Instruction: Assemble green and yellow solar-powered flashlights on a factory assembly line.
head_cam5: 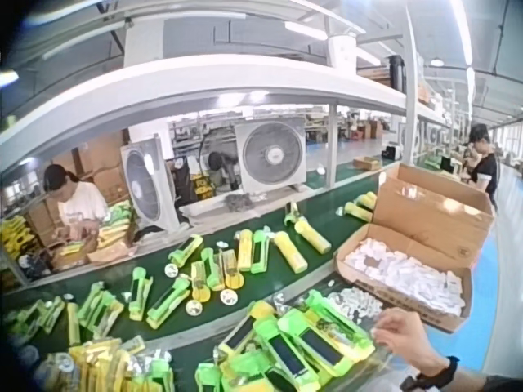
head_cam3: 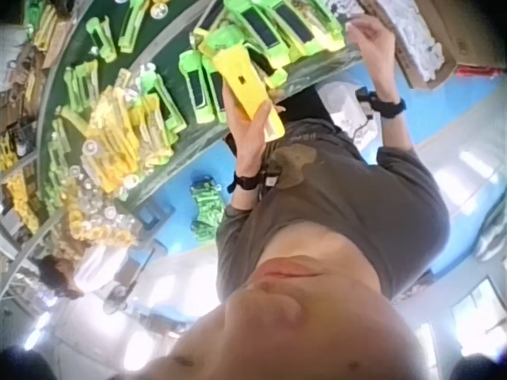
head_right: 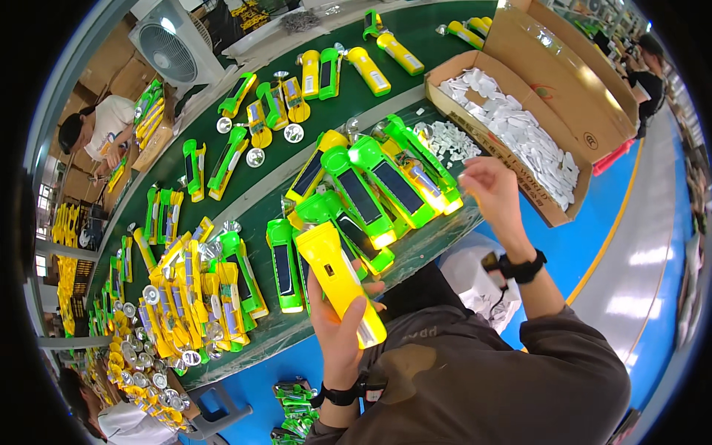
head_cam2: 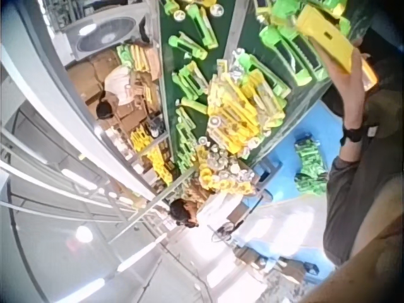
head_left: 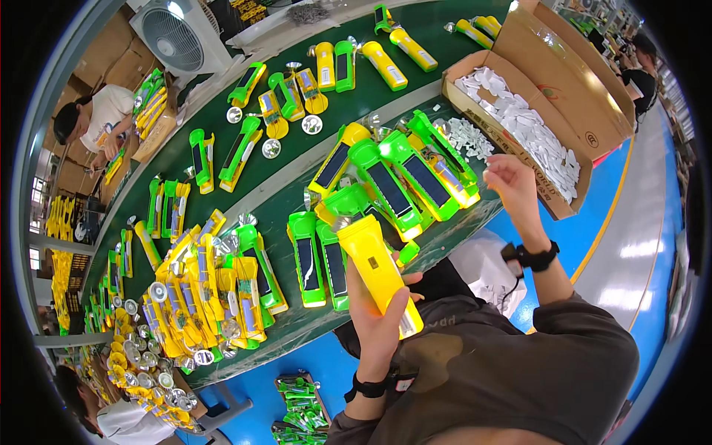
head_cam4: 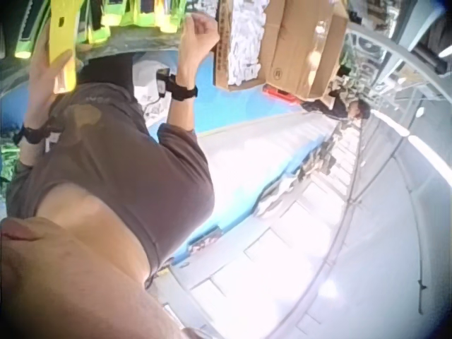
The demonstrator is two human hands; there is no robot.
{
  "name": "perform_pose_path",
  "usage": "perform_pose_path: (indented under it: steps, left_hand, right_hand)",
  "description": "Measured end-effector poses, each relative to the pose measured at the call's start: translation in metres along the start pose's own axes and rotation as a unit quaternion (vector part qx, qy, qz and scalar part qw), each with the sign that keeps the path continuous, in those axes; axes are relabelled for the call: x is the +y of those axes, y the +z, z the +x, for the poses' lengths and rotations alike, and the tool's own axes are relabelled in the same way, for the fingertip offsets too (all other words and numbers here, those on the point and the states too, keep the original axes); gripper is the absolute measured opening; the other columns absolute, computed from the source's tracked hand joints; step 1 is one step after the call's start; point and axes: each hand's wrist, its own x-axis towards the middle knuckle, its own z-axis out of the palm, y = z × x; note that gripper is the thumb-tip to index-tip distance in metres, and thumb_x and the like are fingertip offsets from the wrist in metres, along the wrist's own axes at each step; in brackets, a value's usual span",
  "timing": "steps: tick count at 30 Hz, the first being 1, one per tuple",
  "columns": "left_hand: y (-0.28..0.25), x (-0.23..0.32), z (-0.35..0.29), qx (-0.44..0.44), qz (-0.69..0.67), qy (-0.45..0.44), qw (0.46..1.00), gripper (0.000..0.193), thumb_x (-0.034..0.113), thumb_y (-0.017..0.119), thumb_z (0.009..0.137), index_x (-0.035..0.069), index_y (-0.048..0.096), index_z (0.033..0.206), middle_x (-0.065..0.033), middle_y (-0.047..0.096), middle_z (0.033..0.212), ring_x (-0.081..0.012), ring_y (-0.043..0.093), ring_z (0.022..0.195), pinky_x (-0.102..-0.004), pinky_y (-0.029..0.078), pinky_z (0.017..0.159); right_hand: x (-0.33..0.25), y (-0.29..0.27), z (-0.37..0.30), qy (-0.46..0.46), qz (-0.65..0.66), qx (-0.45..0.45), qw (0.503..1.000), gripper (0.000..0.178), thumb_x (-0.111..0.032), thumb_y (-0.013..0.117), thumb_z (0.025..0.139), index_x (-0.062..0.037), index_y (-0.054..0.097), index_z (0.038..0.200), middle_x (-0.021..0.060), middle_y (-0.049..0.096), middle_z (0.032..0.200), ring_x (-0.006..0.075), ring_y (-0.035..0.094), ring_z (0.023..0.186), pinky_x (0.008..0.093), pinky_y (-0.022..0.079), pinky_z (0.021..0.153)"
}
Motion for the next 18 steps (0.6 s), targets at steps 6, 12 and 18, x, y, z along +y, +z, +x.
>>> perform_pose_path:
  steps: [6, 12, 18]
  left_hand:
    - [0.008, -0.008, 0.003, 0.027, 0.116, 0.093, 0.989, 0.081, -0.005, 0.059, 0.079, 0.003, 0.012, 0.144, -0.0143, 0.046, 0.124, -0.0227, 0.060, 0.098, -0.0312, 0.052, 0.078]
    - [0.008, -0.011, 0.002, 0.087, 0.275, 0.212, 0.934, 0.081, -0.002, 0.063, 0.078, -0.002, 0.015, 0.143, -0.0165, 0.041, 0.133, -0.0231, 0.046, 0.119, -0.0322, 0.038, 0.097]
    - [0.005, -0.011, 0.000, 0.089, 0.311, 0.226, 0.919, 0.085, -0.003, 0.064, 0.077, -0.004, 0.011, 0.143, -0.0166, 0.031, 0.140, -0.0245, 0.038, 0.127, -0.0357, 0.034, 0.103]
  right_hand:
    - [-0.095, 0.085, -0.063, 0.126, 0.257, -0.288, 0.914, 0.006, 0.002, 0.064, 0.078, 0.0002, 0.063, 0.084, 0.0144, 0.049, 0.122, 0.0162, 0.058, 0.096, 0.0296, 0.048, 0.084]
    - [-0.105, 0.118, -0.074, 0.202, 0.263, -0.299, 0.895, 0.003, 0.000, 0.064, 0.081, 0.0021, 0.061, 0.082, 0.0141, 0.048, 0.122, 0.0179, 0.058, 0.099, 0.0303, 0.048, 0.086]
    - [-0.103, 0.124, -0.076, 0.215, 0.327, -0.277, 0.877, 0.005, 0.001, 0.062, 0.081, 0.0023, 0.059, 0.078, 0.0140, 0.053, 0.117, 0.0193, 0.058, 0.099, 0.0310, 0.048, 0.086]
